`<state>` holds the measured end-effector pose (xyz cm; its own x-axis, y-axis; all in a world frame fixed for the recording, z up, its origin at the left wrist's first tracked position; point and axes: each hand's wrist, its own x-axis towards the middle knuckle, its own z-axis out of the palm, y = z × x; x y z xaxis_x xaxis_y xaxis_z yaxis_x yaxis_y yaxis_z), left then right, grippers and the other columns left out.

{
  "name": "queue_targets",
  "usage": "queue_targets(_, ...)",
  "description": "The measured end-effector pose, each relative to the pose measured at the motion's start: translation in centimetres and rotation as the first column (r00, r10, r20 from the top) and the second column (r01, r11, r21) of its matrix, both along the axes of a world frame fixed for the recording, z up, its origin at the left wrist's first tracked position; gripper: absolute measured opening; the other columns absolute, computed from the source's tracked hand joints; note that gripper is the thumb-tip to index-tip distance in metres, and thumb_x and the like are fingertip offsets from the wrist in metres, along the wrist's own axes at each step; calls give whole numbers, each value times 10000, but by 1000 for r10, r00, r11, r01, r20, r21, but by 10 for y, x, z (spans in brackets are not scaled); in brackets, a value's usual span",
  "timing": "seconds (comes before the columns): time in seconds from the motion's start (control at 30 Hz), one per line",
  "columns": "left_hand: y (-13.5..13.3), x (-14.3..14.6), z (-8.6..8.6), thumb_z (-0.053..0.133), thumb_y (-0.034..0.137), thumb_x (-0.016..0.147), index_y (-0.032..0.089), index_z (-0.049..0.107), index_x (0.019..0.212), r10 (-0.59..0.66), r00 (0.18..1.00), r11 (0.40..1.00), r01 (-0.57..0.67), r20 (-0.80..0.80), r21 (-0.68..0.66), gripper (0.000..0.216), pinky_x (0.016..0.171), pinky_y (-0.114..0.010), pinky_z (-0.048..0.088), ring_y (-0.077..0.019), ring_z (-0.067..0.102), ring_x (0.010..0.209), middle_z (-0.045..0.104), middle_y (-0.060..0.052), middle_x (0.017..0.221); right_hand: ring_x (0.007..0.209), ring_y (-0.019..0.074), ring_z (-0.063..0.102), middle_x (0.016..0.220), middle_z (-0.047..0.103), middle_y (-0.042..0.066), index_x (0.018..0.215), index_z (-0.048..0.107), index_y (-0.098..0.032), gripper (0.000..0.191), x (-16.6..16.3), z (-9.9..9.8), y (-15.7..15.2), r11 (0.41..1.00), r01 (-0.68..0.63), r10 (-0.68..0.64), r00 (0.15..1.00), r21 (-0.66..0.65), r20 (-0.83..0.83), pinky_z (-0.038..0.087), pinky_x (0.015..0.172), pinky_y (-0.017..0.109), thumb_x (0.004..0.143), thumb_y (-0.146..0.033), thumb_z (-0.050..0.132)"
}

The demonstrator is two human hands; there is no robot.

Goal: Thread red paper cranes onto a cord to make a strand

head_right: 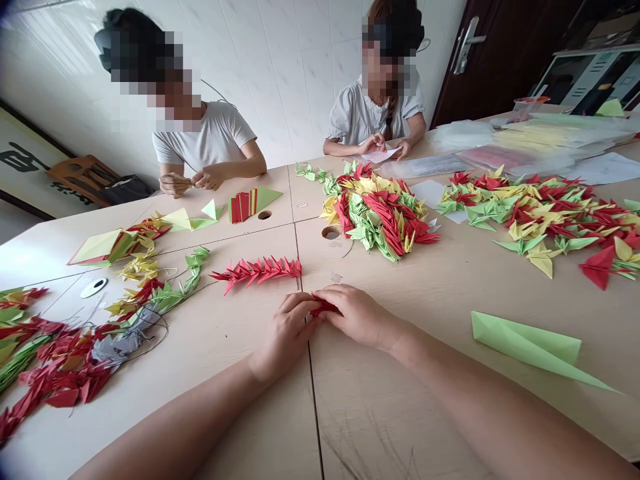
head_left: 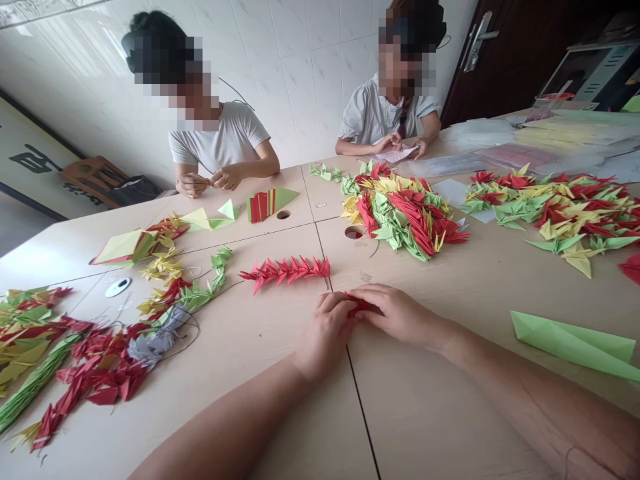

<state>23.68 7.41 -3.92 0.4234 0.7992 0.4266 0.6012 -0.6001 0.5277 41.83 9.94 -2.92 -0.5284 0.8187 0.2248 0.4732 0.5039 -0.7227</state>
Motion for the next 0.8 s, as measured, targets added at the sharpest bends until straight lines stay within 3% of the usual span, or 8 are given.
queue_targets(0.23,0,0,-6,592,136,841,223,476,1209,97,994,993,-92,57,-78,395,920,-345,511,-189,585,1073,558,-82,1182,1078,230,629,1162,689,61,1182,643,-255,344,1,3,0,1000,-18,18,1000,-20,23,508,935,398,867,-145,559)
queue_targets(0.37,1,-2,-15,591,247,871,177,301,1400,133,984,989,-139,-118,-48,607,1090,-509,362,-305,400,1352,470,-174,1402,1139,248,611,1224,665,79,1195,642,-228,354,1,0,2,1000,7,-7,999,3,54,485,989,412,853,-155,586)
queue_targets(0.47,1,-2,-18,459,350,943,154,192,1464,100,959,989,-126,-266,-80,617,1121,-590,261,-335,303,1402,444,-198,1440,1164,251,600,1253,650,81,1218,629,-225,374,0,-1,2,1000,6,-7,997,15,74,477,1006,412,856,-147,582)
queue_targets(0.57,0,-1,-17,342,357,980,137,128,1485,50,942,990,-91,-332,-112,591,1134,-587,231,-321,249,1421,402,-196,1473,1175,255,593,1275,636,91,1239,614,-213,392,-1,1,1,999,-7,4,996,34,86,475,1010,414,858,-130,572)
queue_targets(0.8,-3,0,-14,319,349,981,92,129,1486,58,909,990,-105,-412,-94,598,1133,-609,220,-336,181,1434,318,-204,1514,1139,247,616,1239,659,77,1236,612,-221,394,-2,0,1,997,-17,8,993,71,116,500,981,404,857,-119,575)
